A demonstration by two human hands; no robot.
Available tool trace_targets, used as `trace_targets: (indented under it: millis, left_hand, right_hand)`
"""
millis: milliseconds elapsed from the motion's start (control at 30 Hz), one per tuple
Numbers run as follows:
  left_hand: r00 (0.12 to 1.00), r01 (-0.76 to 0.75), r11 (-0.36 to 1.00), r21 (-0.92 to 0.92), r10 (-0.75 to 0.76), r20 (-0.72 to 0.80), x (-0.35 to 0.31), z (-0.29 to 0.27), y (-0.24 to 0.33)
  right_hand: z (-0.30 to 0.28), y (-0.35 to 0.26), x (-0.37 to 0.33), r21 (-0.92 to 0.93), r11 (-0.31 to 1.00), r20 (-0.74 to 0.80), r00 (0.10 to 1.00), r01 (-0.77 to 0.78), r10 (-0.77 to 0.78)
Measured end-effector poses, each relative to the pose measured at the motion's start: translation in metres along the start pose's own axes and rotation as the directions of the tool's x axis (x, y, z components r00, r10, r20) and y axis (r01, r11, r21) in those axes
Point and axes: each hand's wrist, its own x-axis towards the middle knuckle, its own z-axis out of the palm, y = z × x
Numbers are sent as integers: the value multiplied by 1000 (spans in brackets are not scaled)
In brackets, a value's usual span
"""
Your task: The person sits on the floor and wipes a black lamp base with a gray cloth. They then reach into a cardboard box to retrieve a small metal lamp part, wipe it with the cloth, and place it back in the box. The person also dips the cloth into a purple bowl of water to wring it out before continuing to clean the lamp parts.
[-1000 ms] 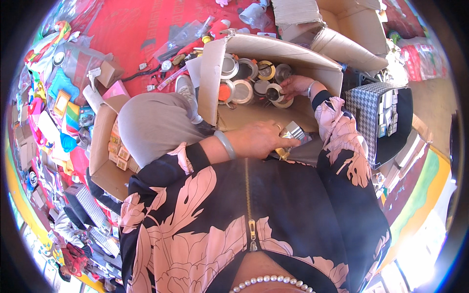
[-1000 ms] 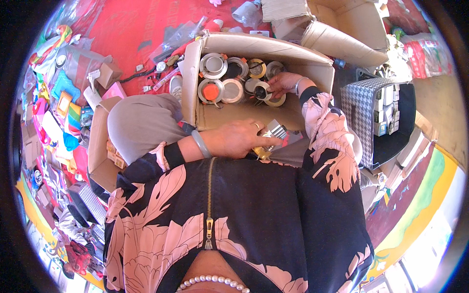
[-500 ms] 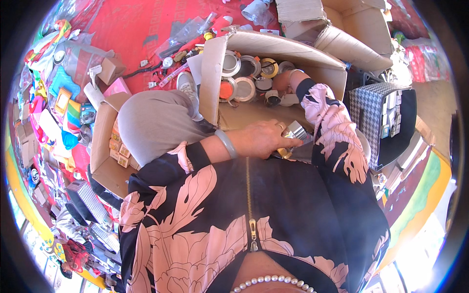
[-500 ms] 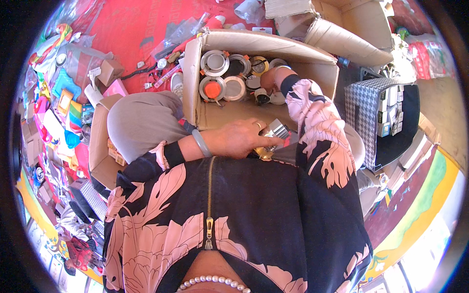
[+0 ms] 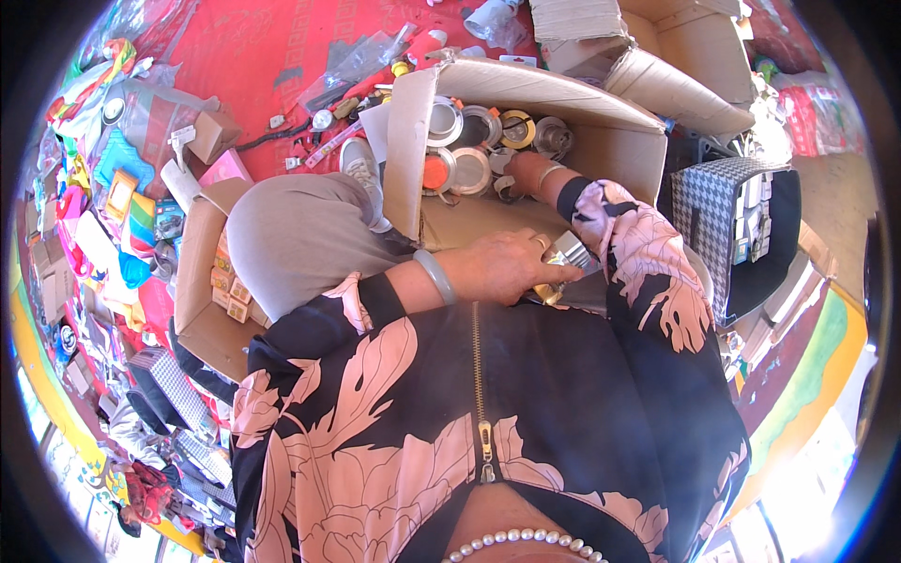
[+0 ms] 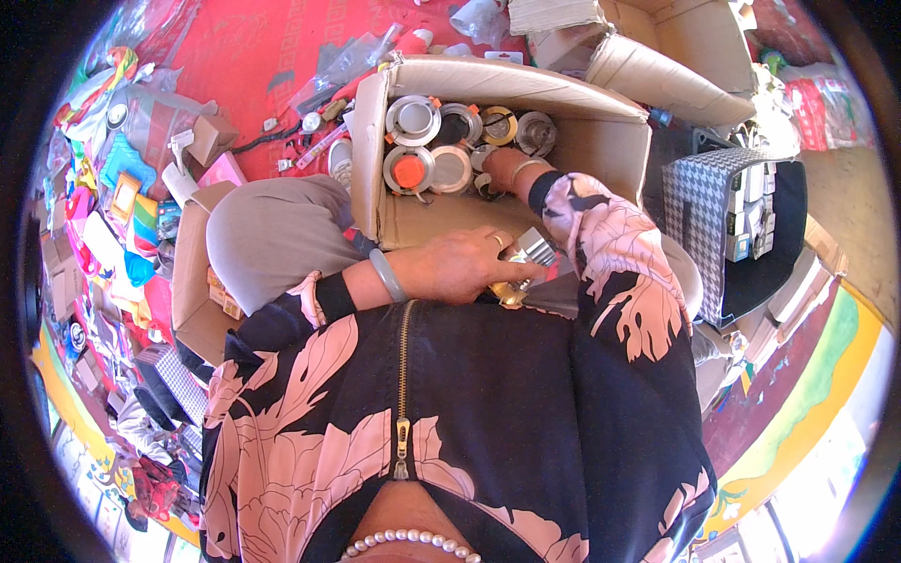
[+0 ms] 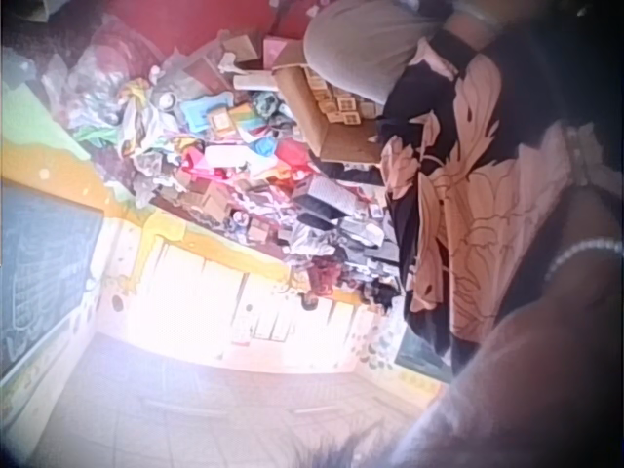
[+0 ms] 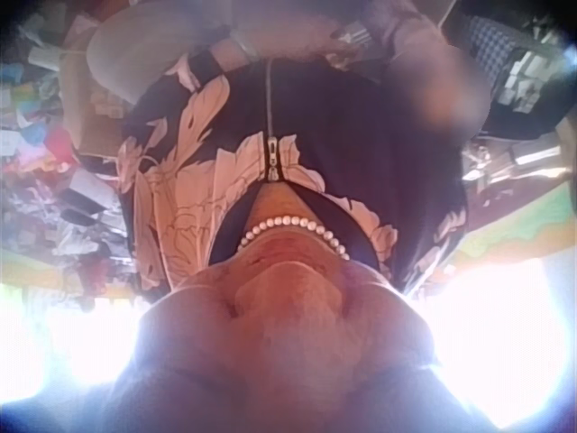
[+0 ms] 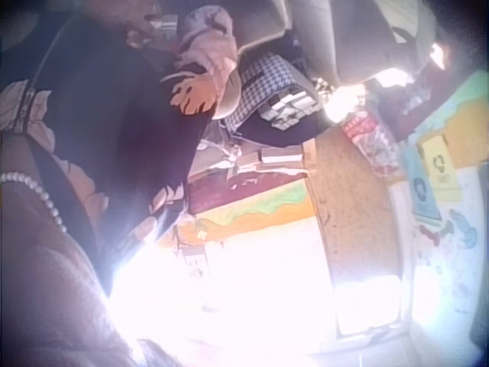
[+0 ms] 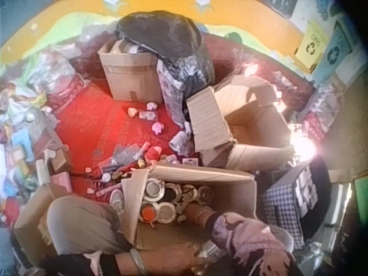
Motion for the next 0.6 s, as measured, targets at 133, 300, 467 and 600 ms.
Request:
trace_targets:
  millis: [133, 300, 467, 600]
  left_hand:
    - [999, 4, 1000, 1, -4, 36, 1, 1, -1]
    - [999, -22, 1000, -16, 22, -29, 1, 2, -3]
    - [994, 33, 999, 0, -32, 104, 2, -1, 0]
    - [1000, 4, 1000, 0, -4, 27, 1, 1, 0]
  right_hand:
    - [46, -2, 4, -70, 997, -225, 974, -9, -8]
    - [24, -2, 13, 20, 998, -39, 998, -56, 57]
    - [58, 6, 30, -82, 996, -119, 992, -38, 28]
    - [47, -7, 24, -174, 985, -204, 978, 18, -54]
